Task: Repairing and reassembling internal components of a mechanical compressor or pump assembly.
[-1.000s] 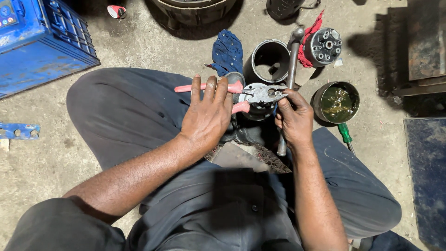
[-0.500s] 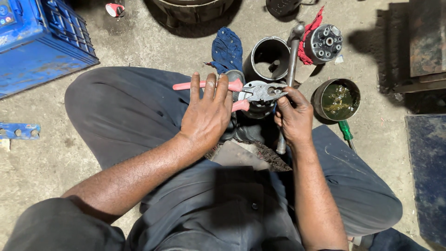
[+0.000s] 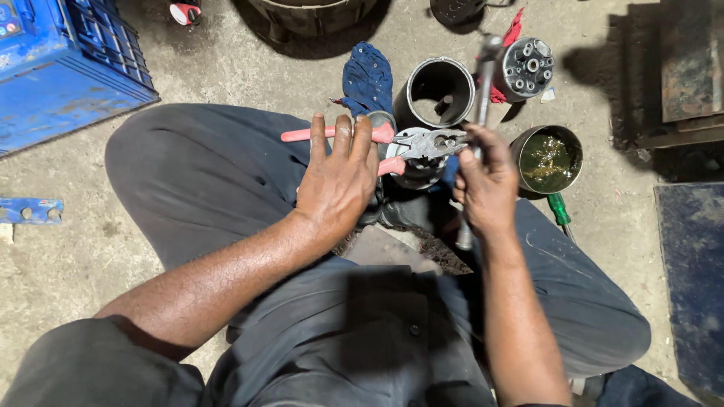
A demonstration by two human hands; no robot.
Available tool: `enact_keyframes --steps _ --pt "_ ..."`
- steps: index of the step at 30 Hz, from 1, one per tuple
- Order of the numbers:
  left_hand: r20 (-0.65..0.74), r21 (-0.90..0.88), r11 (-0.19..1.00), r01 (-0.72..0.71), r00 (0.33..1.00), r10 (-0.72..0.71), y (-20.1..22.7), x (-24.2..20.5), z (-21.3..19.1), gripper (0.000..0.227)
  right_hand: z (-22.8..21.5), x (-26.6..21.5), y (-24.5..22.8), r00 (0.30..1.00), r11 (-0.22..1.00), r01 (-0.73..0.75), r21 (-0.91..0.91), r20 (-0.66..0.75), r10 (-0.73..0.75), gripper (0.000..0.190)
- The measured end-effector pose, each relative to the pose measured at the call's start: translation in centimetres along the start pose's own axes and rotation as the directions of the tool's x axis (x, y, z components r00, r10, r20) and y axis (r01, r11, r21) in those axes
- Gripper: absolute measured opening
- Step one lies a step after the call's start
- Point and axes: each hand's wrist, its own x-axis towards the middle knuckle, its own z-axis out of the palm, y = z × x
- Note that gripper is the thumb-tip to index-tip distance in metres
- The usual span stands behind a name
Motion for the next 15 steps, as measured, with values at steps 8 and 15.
enact_keyframes --steps 8,15 --pt "-0.01 0.014 1.0 0.008 1.0 -0.008 -0.1 0.0 -0.3 0.049 -2.5 -7.3 -13.3 0.98 0.976 0.194 -0.098 -0.035 -0.198 0.056" --pt "0.003 0.037 0.999 0.018 1.0 -0.018 0.1 -0.1 -0.8 0.05 -5.0 -10.0 -13.3 0.998 0.806 -0.039 -0.591 -0.059 0.005 0.052"
